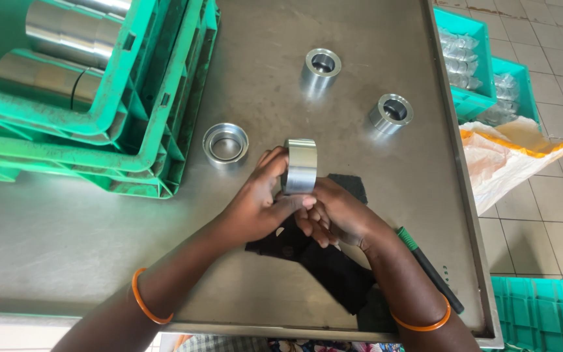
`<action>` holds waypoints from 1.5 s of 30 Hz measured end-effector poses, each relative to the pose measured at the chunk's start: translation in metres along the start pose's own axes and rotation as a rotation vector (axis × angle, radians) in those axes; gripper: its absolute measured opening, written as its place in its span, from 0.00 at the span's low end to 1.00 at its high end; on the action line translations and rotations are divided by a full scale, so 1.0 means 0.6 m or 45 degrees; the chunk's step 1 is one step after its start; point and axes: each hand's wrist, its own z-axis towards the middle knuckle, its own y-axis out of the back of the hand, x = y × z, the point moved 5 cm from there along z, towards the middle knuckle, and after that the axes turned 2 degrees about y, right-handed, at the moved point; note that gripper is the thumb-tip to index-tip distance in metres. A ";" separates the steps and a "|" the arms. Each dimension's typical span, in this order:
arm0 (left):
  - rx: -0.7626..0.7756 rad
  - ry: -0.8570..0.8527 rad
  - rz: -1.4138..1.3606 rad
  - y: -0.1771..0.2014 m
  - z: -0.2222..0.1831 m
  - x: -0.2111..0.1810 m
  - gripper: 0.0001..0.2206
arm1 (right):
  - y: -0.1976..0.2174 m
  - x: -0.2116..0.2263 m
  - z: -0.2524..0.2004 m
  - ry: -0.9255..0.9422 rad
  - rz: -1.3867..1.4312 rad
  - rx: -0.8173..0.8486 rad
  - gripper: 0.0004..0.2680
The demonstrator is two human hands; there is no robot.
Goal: Inspecting and wiping cylindrical metal rings at a workstation in a fabrication facility.
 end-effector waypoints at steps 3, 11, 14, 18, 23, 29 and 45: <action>0.019 0.072 -0.385 0.001 -0.001 0.015 0.15 | 0.033 -0.024 0.021 0.078 -0.319 0.122 0.14; 0.340 0.599 -0.431 -0.030 -0.011 0.051 0.13 | 0.063 0.045 0.012 1.135 -1.594 -0.514 0.07; 0.523 0.698 -0.310 -0.044 -0.018 0.059 0.14 | 0.071 0.013 0.036 1.151 -1.709 -0.521 0.07; 0.604 0.778 -0.295 -0.064 -0.031 0.087 0.16 | 0.117 -0.019 0.058 0.965 -1.465 -0.508 0.09; 0.602 0.536 -0.358 -0.083 -0.031 0.087 0.19 | 0.093 -0.017 0.073 0.855 -0.412 -0.165 0.21; 0.534 0.447 -0.267 -0.112 -0.031 0.099 0.17 | 0.044 0.009 0.076 0.809 -0.545 0.044 0.27; 0.492 0.379 -0.343 -0.118 -0.032 0.113 0.14 | 0.019 0.037 0.056 0.815 -0.779 -0.057 0.26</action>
